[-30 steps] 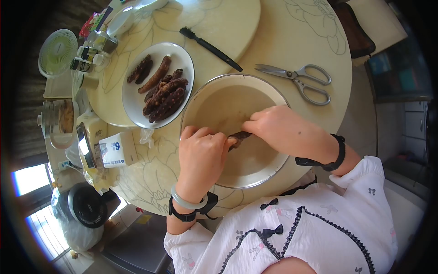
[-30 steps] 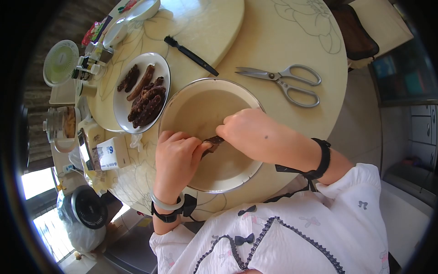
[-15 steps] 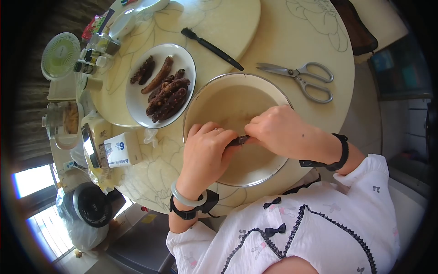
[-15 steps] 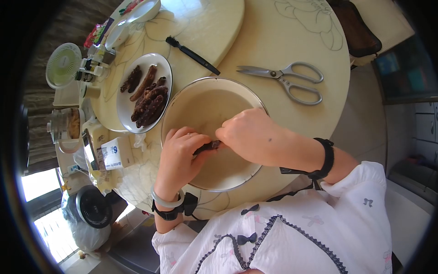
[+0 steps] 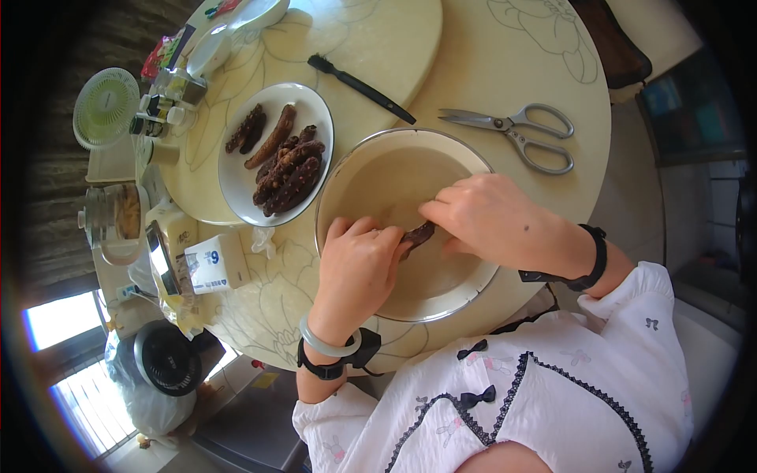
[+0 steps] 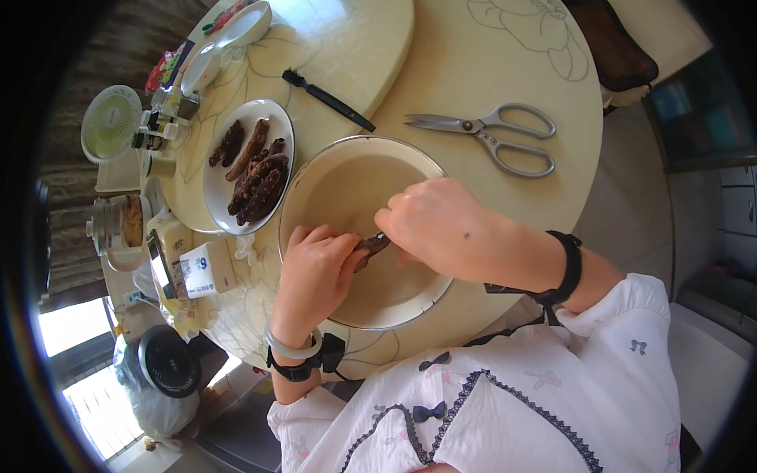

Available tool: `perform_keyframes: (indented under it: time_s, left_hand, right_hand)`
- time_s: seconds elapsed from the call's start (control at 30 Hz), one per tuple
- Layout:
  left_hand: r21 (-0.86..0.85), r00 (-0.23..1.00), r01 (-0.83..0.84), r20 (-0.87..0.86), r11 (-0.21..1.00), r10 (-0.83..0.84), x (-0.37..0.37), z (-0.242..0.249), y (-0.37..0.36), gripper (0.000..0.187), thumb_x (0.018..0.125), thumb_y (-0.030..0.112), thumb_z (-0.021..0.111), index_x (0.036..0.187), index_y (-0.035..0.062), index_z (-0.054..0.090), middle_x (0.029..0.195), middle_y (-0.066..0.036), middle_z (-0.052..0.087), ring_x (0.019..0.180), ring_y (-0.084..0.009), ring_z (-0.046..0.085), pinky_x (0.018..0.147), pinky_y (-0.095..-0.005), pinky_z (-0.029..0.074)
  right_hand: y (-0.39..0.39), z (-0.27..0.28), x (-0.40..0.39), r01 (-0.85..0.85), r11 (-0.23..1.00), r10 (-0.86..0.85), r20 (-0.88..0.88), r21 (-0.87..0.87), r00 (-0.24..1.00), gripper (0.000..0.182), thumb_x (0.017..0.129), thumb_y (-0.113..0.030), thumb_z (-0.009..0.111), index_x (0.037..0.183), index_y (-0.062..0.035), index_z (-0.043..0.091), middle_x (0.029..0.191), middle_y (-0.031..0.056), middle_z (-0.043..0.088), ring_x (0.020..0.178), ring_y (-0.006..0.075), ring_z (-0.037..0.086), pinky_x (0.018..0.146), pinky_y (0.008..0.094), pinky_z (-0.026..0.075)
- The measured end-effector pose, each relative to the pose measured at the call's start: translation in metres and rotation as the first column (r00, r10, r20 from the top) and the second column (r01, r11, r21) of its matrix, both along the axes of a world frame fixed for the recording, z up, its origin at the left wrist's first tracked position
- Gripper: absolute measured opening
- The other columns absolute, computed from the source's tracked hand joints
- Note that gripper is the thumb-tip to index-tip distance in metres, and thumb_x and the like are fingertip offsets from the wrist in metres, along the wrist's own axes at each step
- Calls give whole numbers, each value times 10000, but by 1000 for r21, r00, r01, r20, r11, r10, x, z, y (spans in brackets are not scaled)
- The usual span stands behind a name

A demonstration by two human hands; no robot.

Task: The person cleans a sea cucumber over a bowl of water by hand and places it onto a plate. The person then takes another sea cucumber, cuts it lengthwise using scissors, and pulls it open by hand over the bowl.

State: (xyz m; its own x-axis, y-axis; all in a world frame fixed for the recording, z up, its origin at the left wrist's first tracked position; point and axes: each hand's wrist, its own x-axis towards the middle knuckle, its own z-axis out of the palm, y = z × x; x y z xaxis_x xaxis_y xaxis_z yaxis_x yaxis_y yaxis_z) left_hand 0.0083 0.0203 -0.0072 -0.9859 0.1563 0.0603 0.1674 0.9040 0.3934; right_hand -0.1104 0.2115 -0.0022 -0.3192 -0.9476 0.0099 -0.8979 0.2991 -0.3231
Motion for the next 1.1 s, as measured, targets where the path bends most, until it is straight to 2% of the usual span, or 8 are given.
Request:
perform_keyframes:
  time_s: [0.07, 0.1, 0.17, 0.43, 0.83, 0.93, 1.0, 1.1]
  left_hand:
    - [17, 1000, 15, 14, 1000, -15, -1, 3, 0, 59, 859, 131, 696, 878, 75, 694, 758, -68, 668, 810, -257, 614, 783, -379, 421]
    - [38, 999, 25, 27, 999, -27, -1, 4, 0, 91, 847, 119, 710, 925, 72, 711, 812, -70, 691, 842, -263, 619, 810, -377, 424]
    - [70, 1000, 18, 1, 997, -18, 0, 2, 1, 98, 842, 125, 716, 926, 74, 715, 821, -61, 698, 850, -257, 619, 818, -376, 422]
    - [128, 998, 37, 40, 991, -43, 0, 2, -1, 115, 807, 154, 746, 889, 75, 729, 841, -49, 717, 862, -251, 619, 827, -380, 420]
    - [-88, 994, 27, 108, 996, -18, 0, -1, 1, 101, 775, 155, 752, 839, 86, 715, 791, -59, 679, 870, -273, 610, 816, -394, 422]
    - [25, 1000, -9, 21, 1000, 8, 0, -3, 0, 96, 765, 117, 753, 849, 89, 716, 814, -52, 687, 887, -271, 606, 822, -388, 417]
    - [226, 998, -57, 6, 973, 57, 0, 0, -3, 131, 754, 70, 755, 879, 88, 721, 815, -37, 689, 893, -263, 604, 838, -382, 410]
    - [251, 996, -5, -82, 968, 26, -1, 3, -5, 132, 762, 81, 750, 889, 101, 717, 779, -18, 663, 865, -238, 598, 828, -380, 398]
  right_hand:
    - [-3, 2, 1, -60, 998, 60, 133, -9, 989, 110, 818, -149, 676, 893, -68, 679, 824, 76, 676, 814, 253, 678, 720, 370, 540]
    - [-4, 1, 1, -57, 998, 58, 134, -10, 989, 110, 818, -149, 676, 893, -68, 679, 824, 76, 676, 814, 253, 678, 720, 370, 540]
    - [-7, -3, 2, -59, 994, 67, 85, -87, 994, 87, 823, -134, 664, 887, -79, 681, 836, 67, 678, 812, 250, 677, 720, 371, 542]
    - [-6, -4, 4, -93, 990, 99, 62, -103, 993, 28, 810, -97, 646, 825, -83, 666, 794, 54, 662, 826, 233, 671, 715, 349, 551]
    - [-8, -9, 8, -122, 991, 126, -67, 64, 990, 66, 734, -86, 695, 797, -83, 677, 779, 59, 688, 831, 236, 694, 680, 342, 542]
    - [-5, -8, 6, -63, 998, 62, -75, -10, 995, 53, 743, -104, 699, 790, -93, 676, 756, 42, 665, 800, 228, 675, 664, 342, 532]
    - [-3, -5, 2, -27, 997, 20, -83, -75, 996, 40, 757, -122, 699, 779, -101, 673, 734, 24, 640, 764, 219, 654, 656, 344, 526]
    - [-2, 1, 0, -18, 990, 25, 50, -142, 998, 47, 772, -108, 681, 815, -88, 684, 733, 73, 675, 805, 252, 690, 692, 366, 547]
